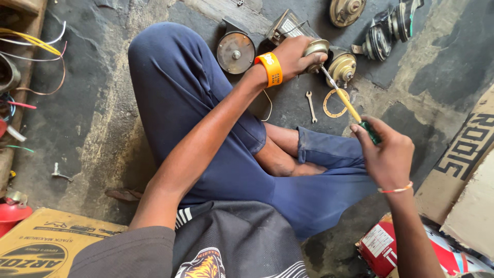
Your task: The person sits on the floor and repairs a small electrical component, likely a fan motor or capacitor housing. They use a screwdriver to remove and insert screws, handle small metal parts, and manipulate wires within the device.
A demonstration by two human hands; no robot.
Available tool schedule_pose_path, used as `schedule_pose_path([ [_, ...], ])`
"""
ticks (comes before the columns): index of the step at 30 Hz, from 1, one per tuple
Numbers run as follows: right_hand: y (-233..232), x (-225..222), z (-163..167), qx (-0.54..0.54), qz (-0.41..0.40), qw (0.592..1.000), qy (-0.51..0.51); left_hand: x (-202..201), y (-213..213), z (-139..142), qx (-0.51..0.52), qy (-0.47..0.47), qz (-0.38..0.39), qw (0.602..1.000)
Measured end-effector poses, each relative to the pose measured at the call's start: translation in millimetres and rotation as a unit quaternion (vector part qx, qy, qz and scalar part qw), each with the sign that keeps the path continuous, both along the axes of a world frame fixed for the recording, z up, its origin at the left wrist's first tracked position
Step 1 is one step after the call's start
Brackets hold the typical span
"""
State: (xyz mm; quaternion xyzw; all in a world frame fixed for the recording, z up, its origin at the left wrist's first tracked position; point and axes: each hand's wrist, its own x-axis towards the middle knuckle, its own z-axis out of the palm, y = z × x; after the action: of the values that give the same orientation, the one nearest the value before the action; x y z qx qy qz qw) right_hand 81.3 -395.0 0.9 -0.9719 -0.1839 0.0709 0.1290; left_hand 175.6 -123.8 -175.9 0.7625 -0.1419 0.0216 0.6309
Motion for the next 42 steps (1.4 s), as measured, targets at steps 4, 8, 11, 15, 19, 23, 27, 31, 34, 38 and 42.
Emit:
schedule_pose_path([
  [4, -3.7, 26.3, -2.5, 0.248, -0.212, 0.866, 0.379, 0.2, 2.4, 1.5, 0.009, 0.005, -0.022, 1.000],
  [8, 1.6, 23.5, -2.7, 0.174, -0.105, 0.959, 0.196, 0.9, 2.0, 5.6, -0.012, 0.026, -0.014, 1.000],
  [11, 7.9, 8.5, -1.3, 0.068, 0.023, 0.997, -0.007, 1.9, 2.8, 7.5, -0.016, 0.037, -0.010, 0.999],
  [15, 10.4, -3.1, 3.1, -0.055, 0.107, 0.978, -0.171, 1.3, -0.5, 7.4, -0.008, 0.041, 0.003, 0.999],
  [19, 10.4, -6.8, -3.0, -0.029, 0.083, 0.988, -0.128, 1.7, 0.3, 4.3, -0.017, 0.030, -0.012, 0.999],
  [23, -2.1, 9.7, -3.8, 0.196, -0.127, 0.949, 0.213, 0.8, 1.1, 2.4, 0.003, 0.002, -0.012, 1.000],
  [27, -4.9, 26.5, -9.7, 0.358, -0.277, 0.769, 0.451, 1.5, 4.9, 5.1, 0.006, 0.012, -0.024, 1.000],
  [31, 3.2, 18.1, -11.5, 0.229, -0.186, 0.907, 0.301, 2.3, 12.7, 11.2, -0.014, 0.017, -0.031, 0.999],
  [34, 11.0, -2.3, -9.5, 0.088, -0.050, 0.994, 0.038, 1.5, 13.0, 15.9, -0.014, 0.036, -0.037, 0.999],
  [38, 14.9, -14.3, -4.3, 0.004, 0.090, 0.986, -0.144, 0.2, 12.9, 17.3, -0.006, 0.031, -0.044, 0.999],
  [42, 8.5, -10.9, -4.2, 0.029, 0.093, 0.990, -0.100, 0.7, 12.7, 15.9, 0.014, -0.001, -0.031, 0.999],
])
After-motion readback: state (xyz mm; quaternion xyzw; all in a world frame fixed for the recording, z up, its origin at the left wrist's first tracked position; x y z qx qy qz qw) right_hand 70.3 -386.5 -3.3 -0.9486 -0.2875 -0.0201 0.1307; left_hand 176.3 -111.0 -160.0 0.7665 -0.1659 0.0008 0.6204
